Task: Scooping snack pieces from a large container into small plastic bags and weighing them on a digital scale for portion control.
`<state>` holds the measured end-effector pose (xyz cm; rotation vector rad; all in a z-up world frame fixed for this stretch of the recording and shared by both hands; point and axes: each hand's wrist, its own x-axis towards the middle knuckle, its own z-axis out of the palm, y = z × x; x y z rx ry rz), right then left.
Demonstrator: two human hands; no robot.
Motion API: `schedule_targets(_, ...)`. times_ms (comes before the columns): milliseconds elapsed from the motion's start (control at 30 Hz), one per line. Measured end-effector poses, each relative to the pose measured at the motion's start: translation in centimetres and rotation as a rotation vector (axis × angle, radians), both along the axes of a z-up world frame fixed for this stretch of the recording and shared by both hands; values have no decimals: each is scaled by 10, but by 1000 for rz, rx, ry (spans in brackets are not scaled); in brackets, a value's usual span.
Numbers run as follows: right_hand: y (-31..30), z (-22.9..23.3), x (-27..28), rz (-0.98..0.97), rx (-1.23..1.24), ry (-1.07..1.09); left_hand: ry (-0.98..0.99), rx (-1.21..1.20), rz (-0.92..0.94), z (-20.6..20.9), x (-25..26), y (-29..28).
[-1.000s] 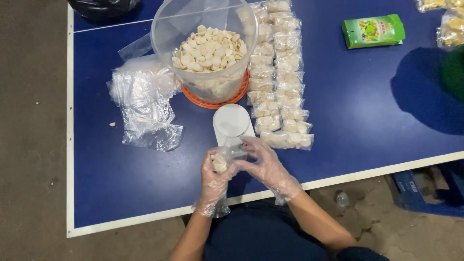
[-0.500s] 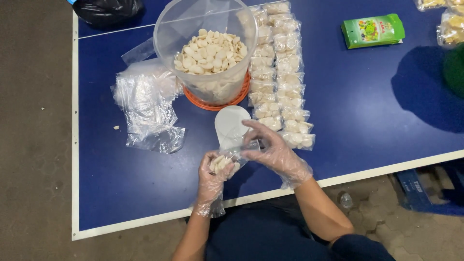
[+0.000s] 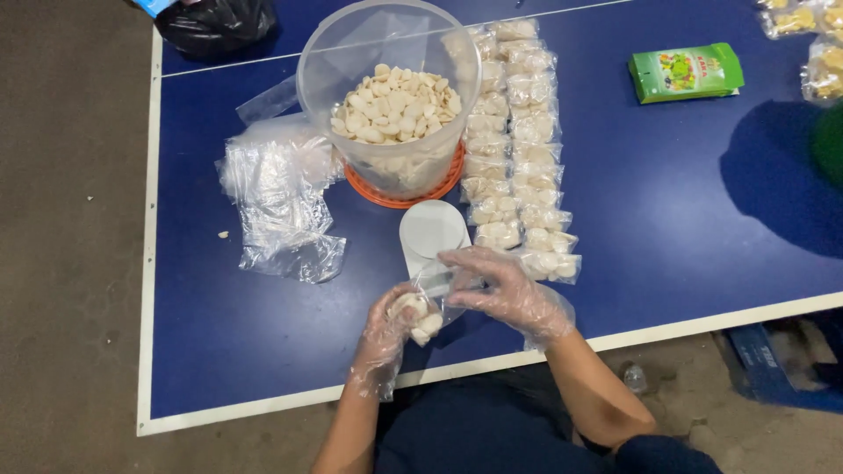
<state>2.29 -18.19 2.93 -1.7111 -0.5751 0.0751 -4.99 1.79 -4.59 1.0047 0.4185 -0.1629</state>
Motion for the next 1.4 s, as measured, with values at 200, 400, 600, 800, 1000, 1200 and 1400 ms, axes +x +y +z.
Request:
schedule_targets(200,5,-14,20,-55,124,-244,80,-4,95,29,9,-7)
schedule_targets(400,6,11,46,99,94,-245,-122,126,102,10,35,-4)
schedule_targets(600,-2,58,63,125,22,-149,-435,155,112,17,60,7)
schedule_targets(800,-9,58,69,40,1,-154,-584,283,81,54,62,8)
schedule_targets(1000,-5,29,76,-290,394,-259,-416,20,210,45,67,-3)
schedule_targets(1200,34,-15,54,-142,455,70,-307,-35,324,57,72,-29)
schedule_targets(1400,25,-17,52,-33,180,29,-397,249,193,62,75,-23)
